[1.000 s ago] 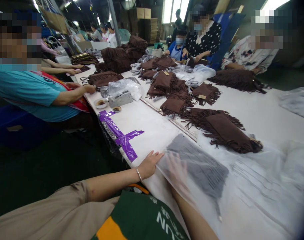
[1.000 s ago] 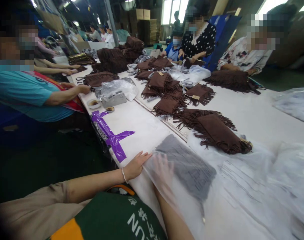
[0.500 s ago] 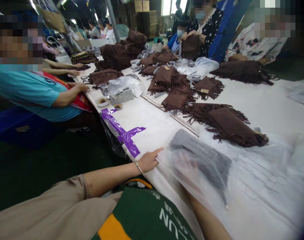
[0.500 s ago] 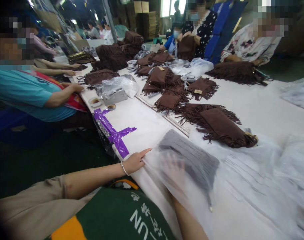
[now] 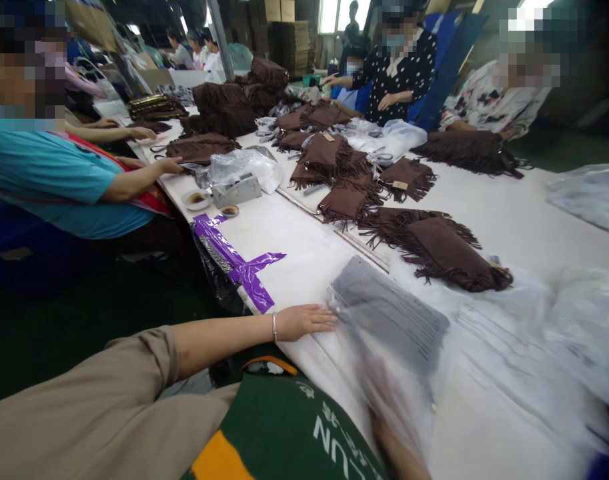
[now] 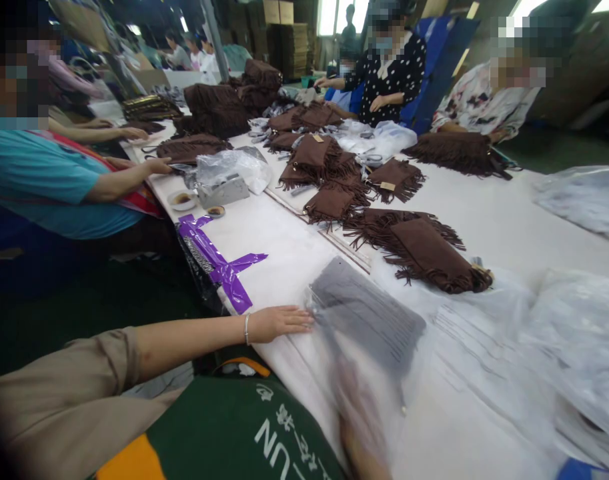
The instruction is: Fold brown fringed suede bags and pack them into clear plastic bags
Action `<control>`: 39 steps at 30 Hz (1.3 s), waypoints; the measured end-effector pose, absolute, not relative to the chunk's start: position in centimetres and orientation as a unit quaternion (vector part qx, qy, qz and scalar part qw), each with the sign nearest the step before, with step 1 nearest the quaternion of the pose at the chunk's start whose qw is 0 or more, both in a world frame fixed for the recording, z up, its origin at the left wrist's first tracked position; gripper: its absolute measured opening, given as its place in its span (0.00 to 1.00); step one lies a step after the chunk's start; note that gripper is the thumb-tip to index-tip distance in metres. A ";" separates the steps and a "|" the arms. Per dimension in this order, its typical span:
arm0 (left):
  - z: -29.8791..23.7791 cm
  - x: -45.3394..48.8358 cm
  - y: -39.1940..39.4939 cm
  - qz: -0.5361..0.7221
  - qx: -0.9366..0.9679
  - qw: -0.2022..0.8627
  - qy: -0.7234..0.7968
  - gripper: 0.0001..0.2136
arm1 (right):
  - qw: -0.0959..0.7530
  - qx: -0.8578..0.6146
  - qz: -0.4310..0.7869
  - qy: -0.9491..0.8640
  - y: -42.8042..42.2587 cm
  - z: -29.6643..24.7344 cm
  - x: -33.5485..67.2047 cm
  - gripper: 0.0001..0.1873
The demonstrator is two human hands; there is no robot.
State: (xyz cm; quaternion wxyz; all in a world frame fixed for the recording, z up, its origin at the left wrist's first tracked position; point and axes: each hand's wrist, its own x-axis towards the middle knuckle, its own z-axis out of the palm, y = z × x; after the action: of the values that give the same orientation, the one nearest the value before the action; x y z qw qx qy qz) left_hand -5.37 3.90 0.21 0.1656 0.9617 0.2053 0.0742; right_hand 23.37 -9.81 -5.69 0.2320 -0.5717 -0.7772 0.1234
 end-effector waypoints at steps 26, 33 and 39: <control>-1.9 -2.9 2.7 0.119 0.900 0.237 0.345 0.29 | 0.215 -0.594 -0.071 -0.772 -15.6 -7.0 30.8 0.22; -2.2 -3.2 3.2 0.128 0.916 0.220 0.310 0.27 | 0.229 -0.627 -0.025 -0.745 -14.8 -5.3 26.3 0.28; -1.4 -3.5 3.6 0.069 0.925 0.248 0.279 0.31 | 0.194 -0.566 -0.045 -0.800 -15.5 -7.8 32.0 0.38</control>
State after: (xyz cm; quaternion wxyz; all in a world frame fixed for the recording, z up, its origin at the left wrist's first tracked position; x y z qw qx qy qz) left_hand -3.52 3.60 -1.40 0.2479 0.9253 0.2786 0.0695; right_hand 32.01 -15.48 -7.77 0.1938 -0.5657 -0.8002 -0.0451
